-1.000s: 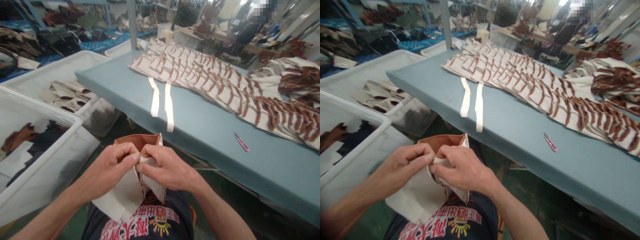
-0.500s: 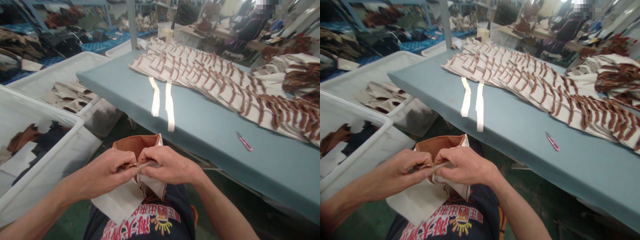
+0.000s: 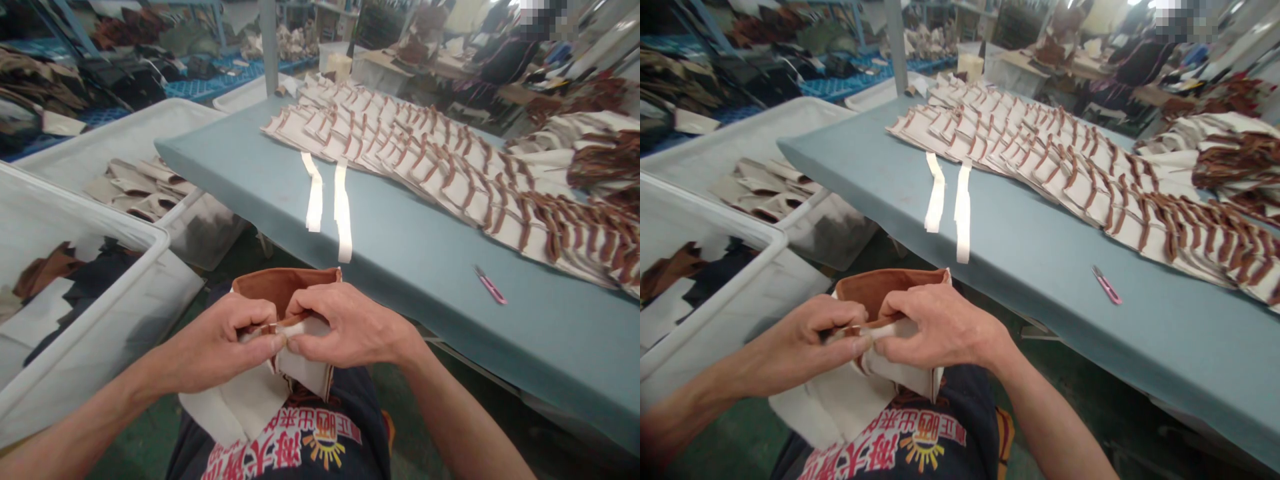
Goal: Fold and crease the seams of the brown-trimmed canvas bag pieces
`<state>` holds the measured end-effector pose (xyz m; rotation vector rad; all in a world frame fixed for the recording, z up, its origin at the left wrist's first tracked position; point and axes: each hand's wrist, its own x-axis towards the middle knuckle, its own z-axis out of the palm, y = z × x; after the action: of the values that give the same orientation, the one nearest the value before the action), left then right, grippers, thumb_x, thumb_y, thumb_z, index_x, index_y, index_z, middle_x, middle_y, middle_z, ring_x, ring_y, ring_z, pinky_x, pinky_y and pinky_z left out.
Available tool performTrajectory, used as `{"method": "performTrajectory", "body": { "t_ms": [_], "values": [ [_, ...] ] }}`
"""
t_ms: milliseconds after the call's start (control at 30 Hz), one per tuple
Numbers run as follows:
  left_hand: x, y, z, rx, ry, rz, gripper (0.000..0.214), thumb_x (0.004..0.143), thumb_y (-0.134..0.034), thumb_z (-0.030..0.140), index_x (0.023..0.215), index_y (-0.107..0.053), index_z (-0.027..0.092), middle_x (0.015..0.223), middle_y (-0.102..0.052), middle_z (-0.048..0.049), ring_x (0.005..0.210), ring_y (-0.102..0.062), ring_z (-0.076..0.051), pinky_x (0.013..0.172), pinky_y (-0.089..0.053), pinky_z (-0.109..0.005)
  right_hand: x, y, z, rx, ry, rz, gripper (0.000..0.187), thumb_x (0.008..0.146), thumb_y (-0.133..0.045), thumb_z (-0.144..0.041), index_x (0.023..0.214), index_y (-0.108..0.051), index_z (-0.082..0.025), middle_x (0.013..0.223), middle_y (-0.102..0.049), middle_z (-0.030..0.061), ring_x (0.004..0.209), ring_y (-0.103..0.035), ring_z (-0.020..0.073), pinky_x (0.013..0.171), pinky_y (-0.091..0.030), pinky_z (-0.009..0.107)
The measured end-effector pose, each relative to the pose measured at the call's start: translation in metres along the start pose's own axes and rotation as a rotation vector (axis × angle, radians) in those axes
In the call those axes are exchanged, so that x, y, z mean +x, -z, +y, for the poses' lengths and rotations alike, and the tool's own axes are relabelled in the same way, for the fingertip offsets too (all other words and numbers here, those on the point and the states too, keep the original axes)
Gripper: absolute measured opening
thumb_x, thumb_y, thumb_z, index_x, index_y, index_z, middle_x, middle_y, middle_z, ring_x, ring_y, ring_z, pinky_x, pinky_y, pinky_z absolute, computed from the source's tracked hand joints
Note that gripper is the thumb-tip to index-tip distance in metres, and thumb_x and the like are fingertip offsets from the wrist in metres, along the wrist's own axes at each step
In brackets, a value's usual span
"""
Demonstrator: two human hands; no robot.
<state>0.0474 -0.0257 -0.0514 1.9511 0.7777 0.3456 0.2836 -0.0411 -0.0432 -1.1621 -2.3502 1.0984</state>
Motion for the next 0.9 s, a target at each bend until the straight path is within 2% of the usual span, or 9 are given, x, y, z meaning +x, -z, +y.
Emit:
{"method": "performTrajectory", "body": {
  "t_ms": [167,300,433,567,700,800,900],
  "values": [
    [0.003,0.011,0.012,-0.127,-0.078,-0.085,0.042,0.105,-0.057,0.033,0.066,-0.047,0.021,0.062,-0.04,0.0074,0.056,-0.037,-0.01,0.052,-0.03,-0.024,0.0,0.013,-0.018,-0.084,0.057,0.008,0.038,0.088,-0.089,-0.049,0.084,-0.065,-0.019,0.076,-0.067,-0.0033,0.07,-0.058,0.0141,0.066,-0.033,0.028],
    [0.002,0.009,0.021,0.088,-0.231,0.041,0.042,0.108,-0.051,0.02,0.067,-0.047,0.019,0.061,-0.044,0.0083,0.055,-0.043,-0.007,0.055,-0.03,-0.023,0.003,0.021,-0.026,-0.111,0.077,0.036,0.05,0.086,-0.088,-0.063,0.086,-0.066,-0.019,0.077,-0.068,-0.0034,0.07,-0.057,0.0134,0.064,-0.031,0.027],
    [0.0,0.005,0.023,0.167,-0.247,0.082,0.042,0.111,-0.05,0.018,0.069,-0.048,0.019,0.062,-0.049,0.0087,0.056,-0.047,-0.006,0.057,-0.033,-0.022,0.004,0.017,-0.025,-0.102,0.09,0.076,0.051,0.086,-0.089,-0.063,0.086,-0.064,-0.019,0.077,-0.069,-0.0031,0.069,-0.059,0.0129,0.063,-0.03,0.027],
    [0.0,0.011,0.022,0.147,-0.192,0.033,0.043,0.112,-0.049,0.021,0.069,-0.046,0.02,0.063,-0.046,0.008,0.057,-0.046,-0.008,0.055,-0.034,-0.021,0.006,0.011,-0.022,-0.102,0.087,0.083,0.045,0.09,-0.09,-0.055,0.097,-0.068,-0.017,0.09,-0.077,0.0013,0.078,-0.066,0.0155,0.068,-0.034,0.027],
    [-0.003,0.021,0.025,0.272,-0.198,-0.023,0.041,0.112,-0.047,0.02,0.071,-0.048,0.02,0.065,-0.05,0.0075,0.057,-0.048,-0.008,0.056,-0.034,-0.024,0.008,0.008,-0.024,-0.148,0.055,0.039,0.043,0.094,-0.086,-0.057,0.101,-0.07,-0.017,0.088,-0.078,0.0017,0.079,-0.068,0.0169,0.067,-0.032,0.027],
    [-0.006,0.024,0.023,0.418,-0.222,0.033,0.037,0.111,-0.049,0.019,0.075,-0.057,0.02,0.067,-0.058,0.0061,0.059,-0.055,-0.01,0.058,-0.034,-0.028,0.013,0.006,-0.027,-0.275,-0.026,-0.004,0.038,0.1,-0.078,-0.054,0.094,-0.069,-0.017,0.085,-0.077,0.0044,0.078,-0.066,0.0183,0.064,-0.026,0.029],
    [-0.006,0.022,0.017,0.483,-0.255,0.108,0.034,0.114,-0.049,0.022,0.084,-0.064,0.02,0.074,-0.065,0.0036,0.066,-0.063,-0.013,0.061,-0.038,-0.028,0.017,0.005,-0.027,-0.344,-0.086,-0.051,0.036,0.105,-0.073,-0.046,0.084,-0.067,-0.017,0.079,-0.073,0.0033,0.07,-0.057,0.0158,0.062,-0.021,0.032]
  ]
}}
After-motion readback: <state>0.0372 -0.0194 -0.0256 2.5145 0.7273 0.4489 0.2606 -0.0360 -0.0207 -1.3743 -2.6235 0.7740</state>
